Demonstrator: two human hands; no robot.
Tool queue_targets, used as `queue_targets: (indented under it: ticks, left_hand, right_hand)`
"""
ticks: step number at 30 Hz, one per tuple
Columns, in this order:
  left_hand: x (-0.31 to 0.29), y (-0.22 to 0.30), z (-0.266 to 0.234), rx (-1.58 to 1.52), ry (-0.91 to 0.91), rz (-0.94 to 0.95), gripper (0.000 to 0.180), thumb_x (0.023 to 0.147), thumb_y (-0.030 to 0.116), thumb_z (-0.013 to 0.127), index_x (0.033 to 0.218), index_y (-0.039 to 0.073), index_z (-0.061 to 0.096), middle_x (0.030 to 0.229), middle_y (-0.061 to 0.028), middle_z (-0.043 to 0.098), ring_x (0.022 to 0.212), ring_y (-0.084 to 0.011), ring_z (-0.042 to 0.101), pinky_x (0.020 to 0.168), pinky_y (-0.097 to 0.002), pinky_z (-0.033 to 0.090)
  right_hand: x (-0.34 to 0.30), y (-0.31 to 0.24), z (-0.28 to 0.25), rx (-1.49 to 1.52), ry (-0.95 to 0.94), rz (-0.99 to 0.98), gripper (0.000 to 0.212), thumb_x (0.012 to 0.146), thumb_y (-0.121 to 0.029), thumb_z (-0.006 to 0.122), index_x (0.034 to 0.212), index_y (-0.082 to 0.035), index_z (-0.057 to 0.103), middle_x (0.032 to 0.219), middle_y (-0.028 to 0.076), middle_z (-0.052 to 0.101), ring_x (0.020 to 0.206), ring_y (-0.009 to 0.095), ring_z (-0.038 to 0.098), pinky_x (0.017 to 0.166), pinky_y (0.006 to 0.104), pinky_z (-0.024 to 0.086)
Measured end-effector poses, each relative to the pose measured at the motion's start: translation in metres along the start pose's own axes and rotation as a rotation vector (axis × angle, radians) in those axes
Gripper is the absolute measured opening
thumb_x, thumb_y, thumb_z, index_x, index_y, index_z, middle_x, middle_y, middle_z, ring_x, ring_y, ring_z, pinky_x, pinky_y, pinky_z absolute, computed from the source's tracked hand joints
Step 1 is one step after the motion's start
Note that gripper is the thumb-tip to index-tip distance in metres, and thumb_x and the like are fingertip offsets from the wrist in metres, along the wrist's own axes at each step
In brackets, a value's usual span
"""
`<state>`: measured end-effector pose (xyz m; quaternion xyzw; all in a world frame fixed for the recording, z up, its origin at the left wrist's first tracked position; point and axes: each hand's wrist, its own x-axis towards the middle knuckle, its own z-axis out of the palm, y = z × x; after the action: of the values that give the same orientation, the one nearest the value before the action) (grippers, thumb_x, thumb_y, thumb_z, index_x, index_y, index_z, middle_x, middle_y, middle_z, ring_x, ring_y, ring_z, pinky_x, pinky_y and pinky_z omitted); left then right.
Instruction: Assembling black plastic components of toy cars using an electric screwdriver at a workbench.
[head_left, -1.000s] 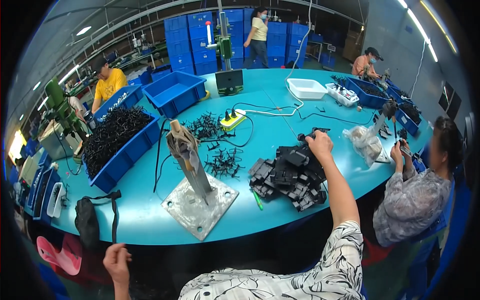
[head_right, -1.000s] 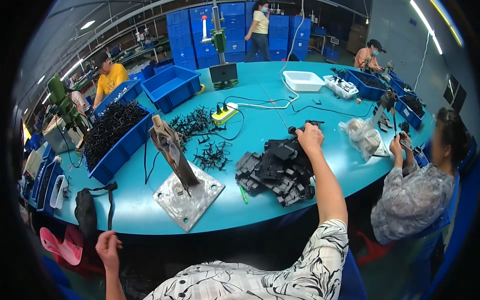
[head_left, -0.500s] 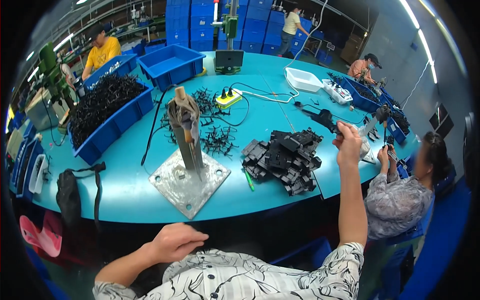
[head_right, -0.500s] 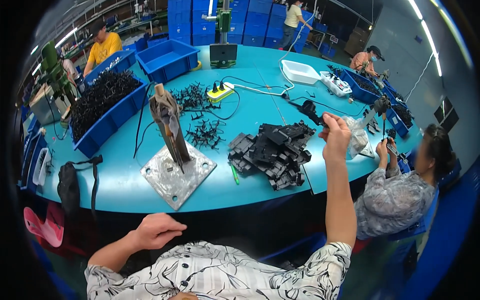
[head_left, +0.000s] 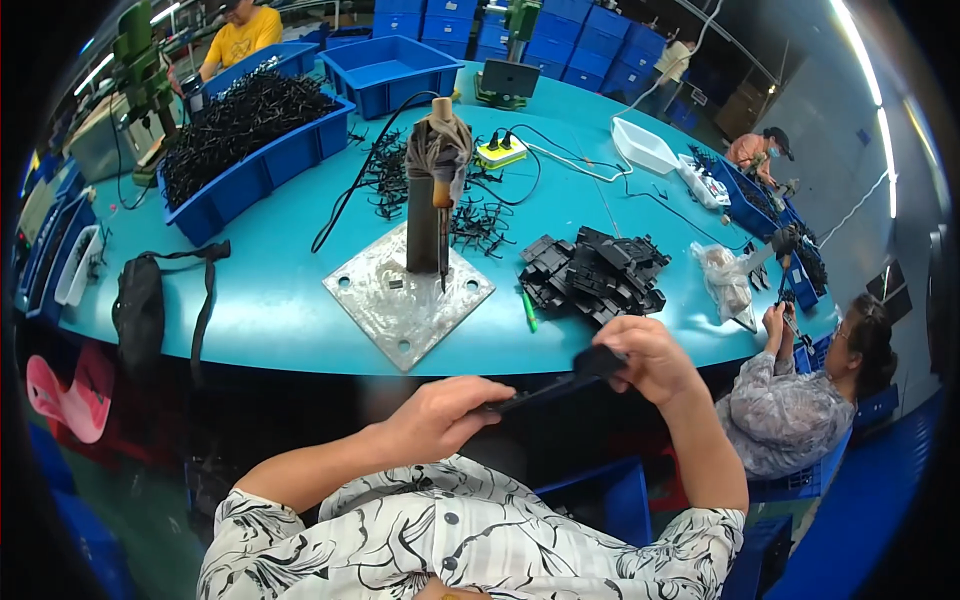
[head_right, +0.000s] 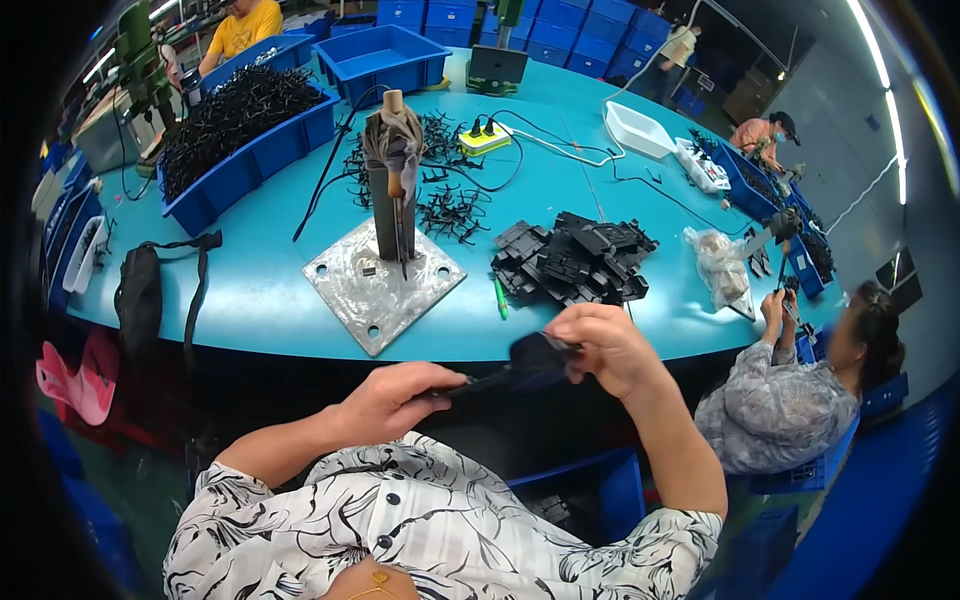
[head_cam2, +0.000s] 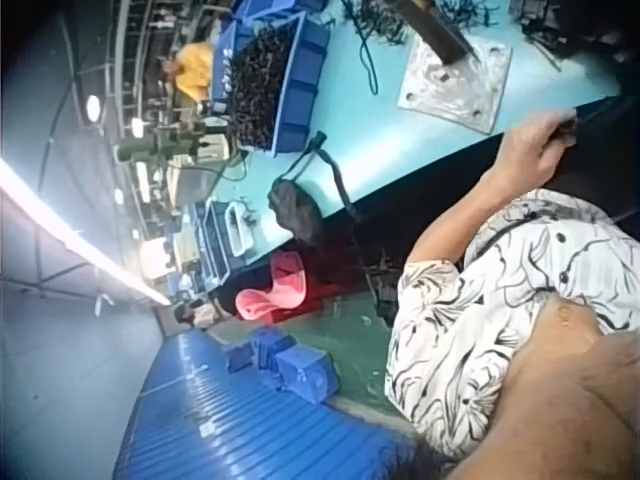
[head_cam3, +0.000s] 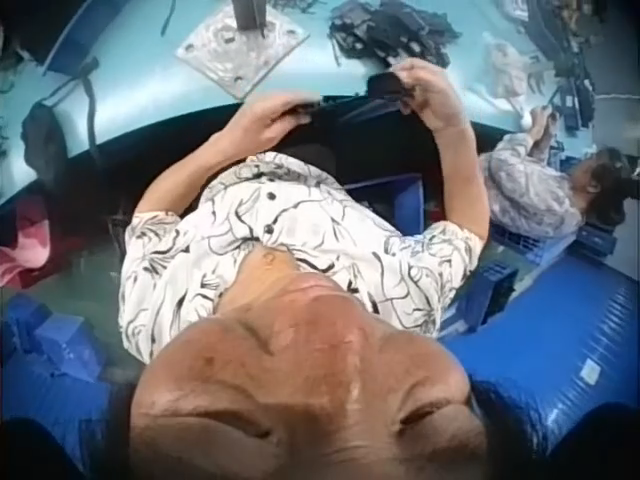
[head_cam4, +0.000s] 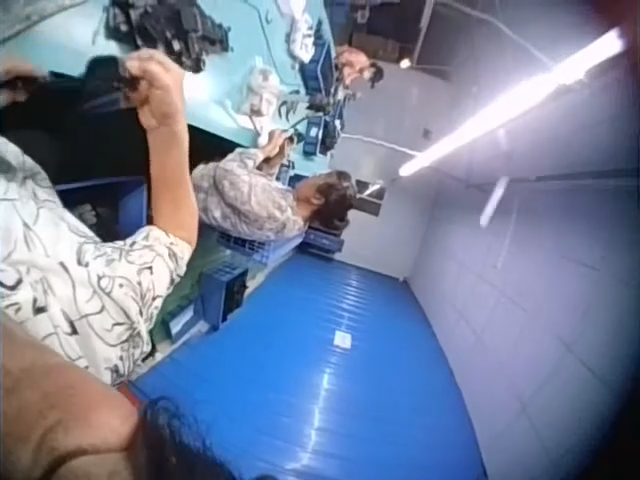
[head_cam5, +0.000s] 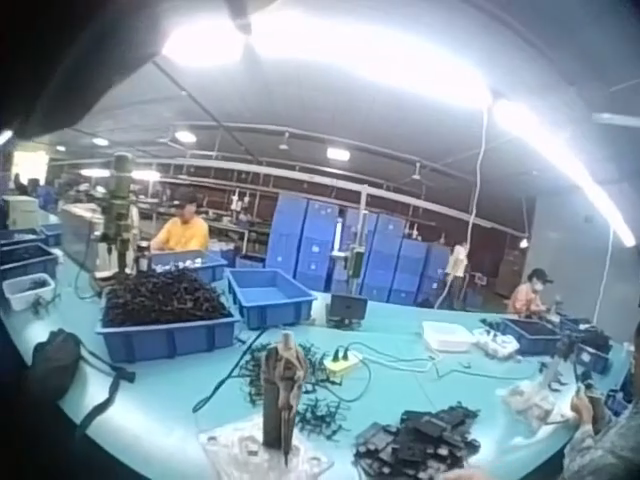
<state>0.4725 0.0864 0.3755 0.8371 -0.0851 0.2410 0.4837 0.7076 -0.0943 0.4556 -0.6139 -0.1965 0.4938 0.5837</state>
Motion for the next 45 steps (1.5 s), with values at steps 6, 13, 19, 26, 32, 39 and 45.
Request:
queue_targets:
  ticks: [6, 13, 19, 26, 32, 39, 45]
  left_hand:
    - [-0.079, -0.026, -0.007, -0.560, 0.123, -0.715, 0.021, 0.090, 0.004, 0.059, 0.110, 0.000, 0.060, 0.098, -0.0032, 0.065, 0.087, -0.0096, 0.061, 0.079, -0.0257, 0.050]
    - [-0.131, -0.031, -0.016, -0.832, 0.451, -0.846, 0.022, 0.088, 0.002, 0.060, 0.109, -0.002, 0.059, 0.097, -0.0057, 0.065, 0.086, -0.0120, 0.061, 0.077, -0.0270, 0.051]
    - [-0.134, -0.024, -0.017, -0.891, 0.724, -0.800, 0.022, 0.087, 0.003, 0.057, 0.108, -0.002, 0.055, 0.100, -0.0136, 0.065, 0.088, -0.0222, 0.066, 0.081, -0.0383, 0.055]
    - [-0.134, -0.038, -0.017, -0.928, 0.785, -0.724, 0.020, 0.089, 0.005, 0.057, 0.108, 0.000, 0.055, 0.101, -0.0142, 0.066, 0.087, -0.0239, 0.067, 0.078, -0.0390, 0.056]
    - [-0.113, -0.033, -0.020, -0.959, 0.728, -0.755, 0.022, 0.089, 0.008, 0.057, 0.109, 0.000, 0.054, 0.101, -0.0134, 0.065, 0.088, -0.0222, 0.067, 0.079, -0.0364, 0.056]
    - [-0.110, -0.026, -0.017, -0.944, 0.748, -0.749, 0.022, 0.090, 0.004, 0.053, 0.111, -0.002, 0.055, 0.101, -0.0121, 0.066, 0.086, -0.0180, 0.067, 0.077, -0.0325, 0.056]
    - [-0.118, -0.031, -0.015, -0.928, 0.771, -0.755, 0.021, 0.094, 0.011, 0.051, 0.112, 0.000, 0.055, 0.103, -0.0109, 0.065, 0.089, -0.0188, 0.066, 0.081, -0.0341, 0.055]
  right_hand:
    - [0.072, 0.012, 0.018, -0.950, 0.181, -0.416, 0.027, 0.086, -0.026, 0.064, 0.085, 0.001, 0.067, 0.067, 0.009, 0.063, 0.057, 0.016, 0.058, 0.053, 0.0315, 0.045]
    - [0.181, 0.010, 0.029, -1.297, 0.349, -0.694, 0.022, 0.080, -0.022, 0.070, 0.092, -0.004, 0.069, 0.089, 0.016, 0.067, 0.081, 0.032, 0.065, 0.073, 0.0376, 0.051]
    - [0.242, 0.050, 0.037, -1.550, 0.248, -0.865, 0.011, 0.068, -0.010, 0.066, 0.076, -0.005, 0.059, 0.079, 0.014, 0.064, 0.082, 0.035, 0.063, 0.070, 0.0440, 0.052]
    - [0.232, 0.018, 0.029, -1.354, 0.284, -0.584, 0.009, 0.073, -0.016, 0.068, 0.078, -0.009, 0.070, 0.080, 0.011, 0.068, 0.078, 0.031, 0.065, 0.069, 0.0438, 0.051]
    - [0.217, -0.010, -0.002, -0.869, 0.252, -0.548, 0.015, 0.082, -0.012, 0.067, 0.086, 0.002, 0.068, 0.077, 0.007, 0.067, 0.069, 0.014, 0.061, 0.061, 0.0286, 0.049]
    - [0.201, -0.006, -0.007, -0.395, 0.318, -0.368, 0.015, 0.088, -0.016, 0.064, 0.089, -0.002, 0.064, 0.079, 0.004, 0.066, 0.060, 0.006, 0.052, 0.049, 0.0216, 0.039]
    - [0.170, -0.006, 0.014, -0.094, 0.211, -0.218, 0.015, 0.092, -0.018, 0.060, 0.094, -0.004, 0.060, 0.084, 0.003, 0.063, 0.063, 0.005, 0.051, 0.050, 0.0185, 0.039]
